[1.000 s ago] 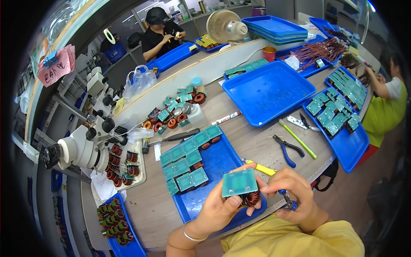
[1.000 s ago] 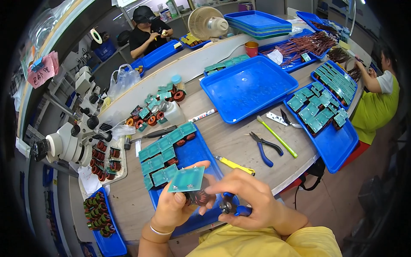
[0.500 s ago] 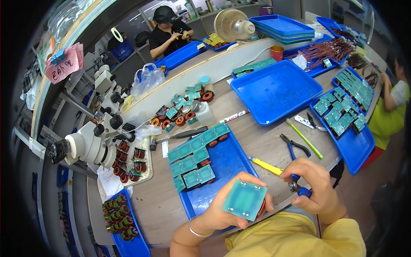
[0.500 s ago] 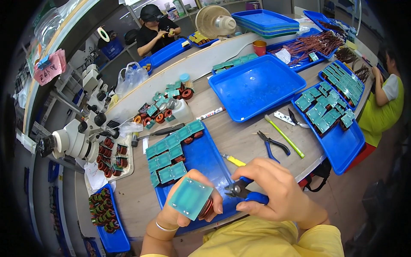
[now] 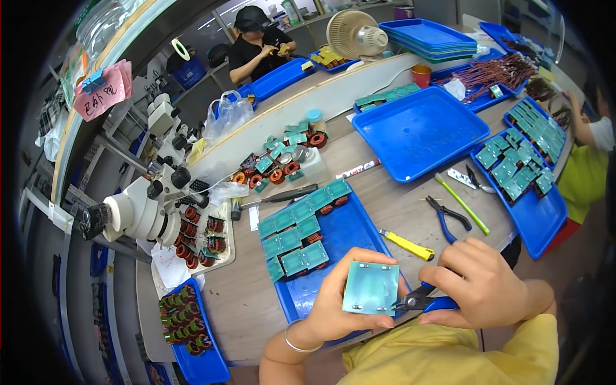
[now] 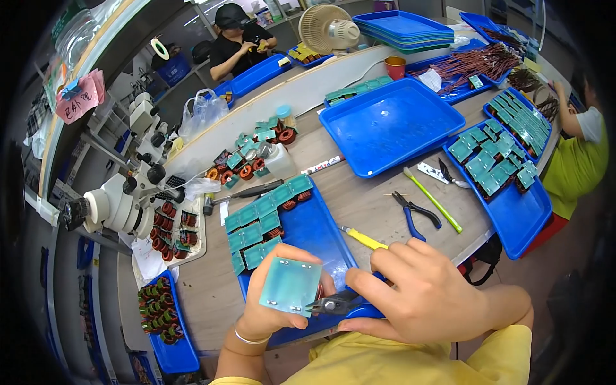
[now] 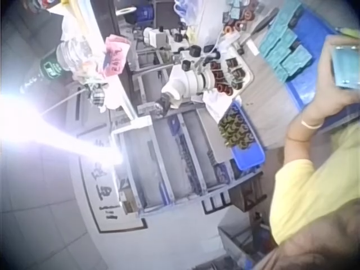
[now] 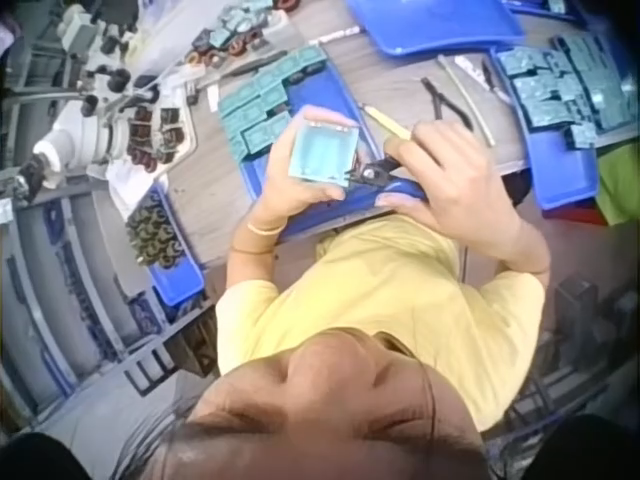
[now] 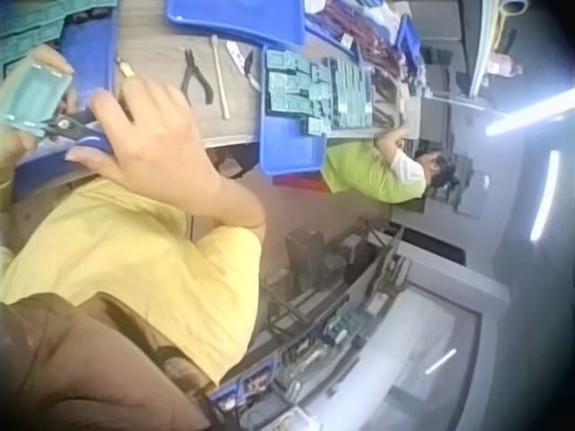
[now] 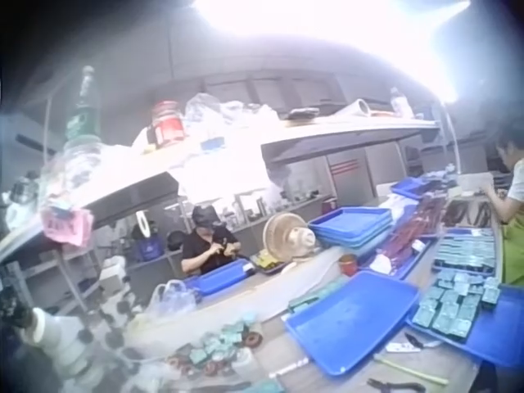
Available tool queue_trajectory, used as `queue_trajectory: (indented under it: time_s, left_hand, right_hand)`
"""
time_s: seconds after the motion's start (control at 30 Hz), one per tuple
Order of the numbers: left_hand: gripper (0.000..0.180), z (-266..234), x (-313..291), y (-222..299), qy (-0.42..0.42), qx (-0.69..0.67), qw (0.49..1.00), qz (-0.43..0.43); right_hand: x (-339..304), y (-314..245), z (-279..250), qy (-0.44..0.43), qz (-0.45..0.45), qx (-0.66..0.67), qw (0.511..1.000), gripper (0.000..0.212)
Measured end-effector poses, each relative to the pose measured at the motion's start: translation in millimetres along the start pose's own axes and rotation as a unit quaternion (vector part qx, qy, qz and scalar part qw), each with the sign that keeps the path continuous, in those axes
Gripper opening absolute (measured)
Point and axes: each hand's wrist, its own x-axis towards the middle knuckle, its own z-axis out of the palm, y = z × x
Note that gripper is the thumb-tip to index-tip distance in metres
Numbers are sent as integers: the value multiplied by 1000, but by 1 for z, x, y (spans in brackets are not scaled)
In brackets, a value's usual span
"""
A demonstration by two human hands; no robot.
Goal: Assembling electronic components onto circuit boards and trimming excess leads with wire cutters.
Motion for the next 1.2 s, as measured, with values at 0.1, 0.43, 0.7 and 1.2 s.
queue_trajectory:
  time_s: [0.1, 0.43, 0.7, 1.2]
  left_hand:
    - [83, -7, -2, 5, -26, -16, 998, -56]
    - [77, -10, -4, -7, -251, -284, 906, -187]
    - [60, -11, -6, -22, -321, -300, 877, -194]
    - [54, -14, -6, -11, -241, -177, 919, -257]
  right_hand:
    - [1, -1, -1, -1, -11, -4, 1000, 47]
    - [21, 9, -4, 29, 84, 264, 961, 27]
    - [53, 4, 1, -46, 21, 318, 947, 24]
    - [51, 4, 0, -78, -32, 252, 964, 29]
